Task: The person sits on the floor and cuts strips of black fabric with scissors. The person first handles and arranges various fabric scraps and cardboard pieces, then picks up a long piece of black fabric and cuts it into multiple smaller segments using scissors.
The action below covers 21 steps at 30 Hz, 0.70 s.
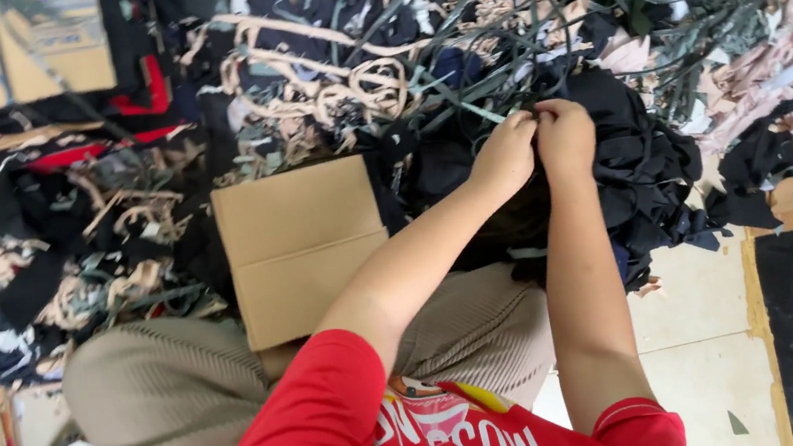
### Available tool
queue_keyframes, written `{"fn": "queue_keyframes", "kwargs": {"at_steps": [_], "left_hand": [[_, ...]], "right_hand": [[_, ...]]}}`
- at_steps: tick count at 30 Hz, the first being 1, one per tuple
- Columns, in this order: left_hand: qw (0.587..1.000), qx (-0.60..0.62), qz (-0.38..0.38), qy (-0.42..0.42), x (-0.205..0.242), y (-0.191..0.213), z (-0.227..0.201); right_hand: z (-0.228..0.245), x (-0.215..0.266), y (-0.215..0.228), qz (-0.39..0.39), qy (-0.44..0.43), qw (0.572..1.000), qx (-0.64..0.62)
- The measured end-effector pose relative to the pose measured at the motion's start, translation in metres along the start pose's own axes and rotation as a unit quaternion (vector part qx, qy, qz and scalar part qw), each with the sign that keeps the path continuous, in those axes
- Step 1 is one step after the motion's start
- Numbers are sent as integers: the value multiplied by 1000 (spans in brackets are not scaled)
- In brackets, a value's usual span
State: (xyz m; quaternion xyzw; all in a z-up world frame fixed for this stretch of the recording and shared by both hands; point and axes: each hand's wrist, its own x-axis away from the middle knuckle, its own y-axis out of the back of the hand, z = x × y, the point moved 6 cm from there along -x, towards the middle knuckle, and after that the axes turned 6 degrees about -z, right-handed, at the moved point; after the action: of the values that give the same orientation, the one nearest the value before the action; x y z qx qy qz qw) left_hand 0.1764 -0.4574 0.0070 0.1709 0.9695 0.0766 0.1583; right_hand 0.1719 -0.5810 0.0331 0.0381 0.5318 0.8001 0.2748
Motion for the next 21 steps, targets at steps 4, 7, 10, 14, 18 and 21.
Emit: {"fn": "queue_keyframes", "kwargs": {"at_steps": [4,7,10,14,18,21], "left_hand": [[960,-264,87,-22,-31,-71,26],[910,-352,203,-77,-20,-86,15],[907,-367,197,-66,-1,-99,46],[915,-349,187,-75,5,-84,39],[917,-310,238,-77,-6,-64,8],[972,-181,52,-138,-20,-36,-38]], "right_hand": [[-86,-44,10,-35,-36,999,11],[-144,-74,0,-8,-152,988,-36],[-164,-71,-10,108,-307,945,34],[-155,-80,2,136,-269,954,-4],[-144,-95,116,-27,-364,917,-160],[-106,-98,190,-51,-224,929,-289]]}}
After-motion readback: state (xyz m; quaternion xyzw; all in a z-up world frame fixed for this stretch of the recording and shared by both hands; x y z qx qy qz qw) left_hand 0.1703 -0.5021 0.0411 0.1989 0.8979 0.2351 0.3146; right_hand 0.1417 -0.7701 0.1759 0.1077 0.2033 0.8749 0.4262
